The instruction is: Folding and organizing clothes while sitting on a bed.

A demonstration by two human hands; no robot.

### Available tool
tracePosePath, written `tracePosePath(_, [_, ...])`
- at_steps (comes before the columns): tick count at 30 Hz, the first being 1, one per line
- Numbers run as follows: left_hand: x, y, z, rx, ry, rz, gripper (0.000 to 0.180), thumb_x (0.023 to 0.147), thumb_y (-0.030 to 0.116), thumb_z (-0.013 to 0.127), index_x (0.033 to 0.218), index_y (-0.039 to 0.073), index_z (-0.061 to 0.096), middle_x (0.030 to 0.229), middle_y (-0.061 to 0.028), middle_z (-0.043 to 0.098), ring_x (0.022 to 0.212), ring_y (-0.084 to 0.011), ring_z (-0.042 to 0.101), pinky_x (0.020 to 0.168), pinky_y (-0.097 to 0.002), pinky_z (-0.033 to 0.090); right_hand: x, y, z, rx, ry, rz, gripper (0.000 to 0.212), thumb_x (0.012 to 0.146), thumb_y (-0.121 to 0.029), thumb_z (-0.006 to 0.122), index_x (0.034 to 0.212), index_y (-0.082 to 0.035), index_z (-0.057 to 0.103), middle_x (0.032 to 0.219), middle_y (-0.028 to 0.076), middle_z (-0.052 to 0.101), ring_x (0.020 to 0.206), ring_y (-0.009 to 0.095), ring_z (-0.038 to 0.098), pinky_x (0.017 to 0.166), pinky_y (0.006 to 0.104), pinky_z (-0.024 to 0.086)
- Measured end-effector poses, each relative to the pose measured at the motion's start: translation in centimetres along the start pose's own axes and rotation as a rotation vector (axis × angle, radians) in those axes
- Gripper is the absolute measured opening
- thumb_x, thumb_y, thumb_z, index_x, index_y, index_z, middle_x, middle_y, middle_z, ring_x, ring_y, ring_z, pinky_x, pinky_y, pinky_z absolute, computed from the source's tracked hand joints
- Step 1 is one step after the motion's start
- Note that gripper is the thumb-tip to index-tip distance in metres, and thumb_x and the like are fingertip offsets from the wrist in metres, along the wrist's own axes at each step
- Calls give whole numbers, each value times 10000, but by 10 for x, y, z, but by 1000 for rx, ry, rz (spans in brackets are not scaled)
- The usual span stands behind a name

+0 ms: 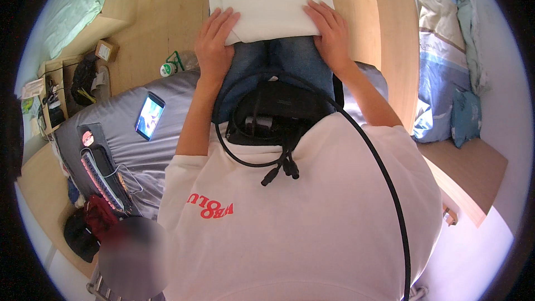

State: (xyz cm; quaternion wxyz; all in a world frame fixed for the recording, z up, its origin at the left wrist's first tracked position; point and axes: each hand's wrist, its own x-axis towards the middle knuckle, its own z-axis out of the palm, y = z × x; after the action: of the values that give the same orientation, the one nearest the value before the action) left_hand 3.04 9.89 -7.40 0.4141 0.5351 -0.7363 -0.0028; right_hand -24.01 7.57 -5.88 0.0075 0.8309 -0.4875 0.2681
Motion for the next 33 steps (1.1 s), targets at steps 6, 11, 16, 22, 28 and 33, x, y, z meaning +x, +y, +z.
tracePosePath(6, [-2, -5, 2, -98, 26, -37, 545, 639, -87, 566, 1117, 151, 676, 1189, -21, 644, 1170, -262, 568, 930, -381, 453, -8, -2, 9, 127, 102, 78, 656, 605, 132, 623, 1206, -131, 617, 1283, 65, 585, 1227, 291, 506, 1000, 397, 421])
tracePosePath(11, [-1, -10, 4, -121, 20, -51, 545, 635, -74, 578, 1111, 171, 679, 1184, 11, 643, 1161, -239, 567, 906, -372, 441, -14, -7, 17, 244, 214, 284, 570, 670, 108, 685, 1190, -115, 617, 1315, 133, 528, 1229, 328, 489, 1014, 383, 421])
tracePosePath(16, [-1, -13, 7, -187, 45, -46, 525, 631, -69, 585, 1090, 163, 687, 1174, 9, 647, 1155, -250, 567, 925, -373, 429, -17, -2, 21, 250, 246, 335, 551, 666, 89, 715, 1174, -98, 611, 1324, 153, 503, 1235, 335, 479, 1016, 382, 420])
tracePosePath(22, [2, -14, 7, -205, 69, -41, 505, 616, -66, 584, 1060, 146, 697, 1148, -8, 659, 1146, -258, 572, 932, -378, 427, -15, 0, 22, 272, 261, 306, 539, 655, 80, 731, 1155, -82, 610, 1307, 147, 518, 1228, 334, 483, 1012, 386, 419])
tracePosePath(28, [3, -13, 3, -232, 23, -63, 482, 633, -92, 593, 1071, 87, 686, 1172, -73, 654, 1166, -295, 564, 994, -388, 431, -15, 0, 21, 271, 256, 312, 541, 653, 71, 740, 1155, -83, 610, 1293, 144, 530, 1213, 327, 493, 1007, 382, 424])
tracePosePath(33, [3, -14, 4, -238, 36, -66, 484, 631, -94, 596, 1074, 80, 683, 1166, -76, 656, 1158, -299, 570, 990, -386, 435, -16, 0, 22, 285, 264, 326, 543, 652, 69, 742, 1156, -87, 609, 1291, 142, 533, 1211, 322, 496, 1005, 380, 426])
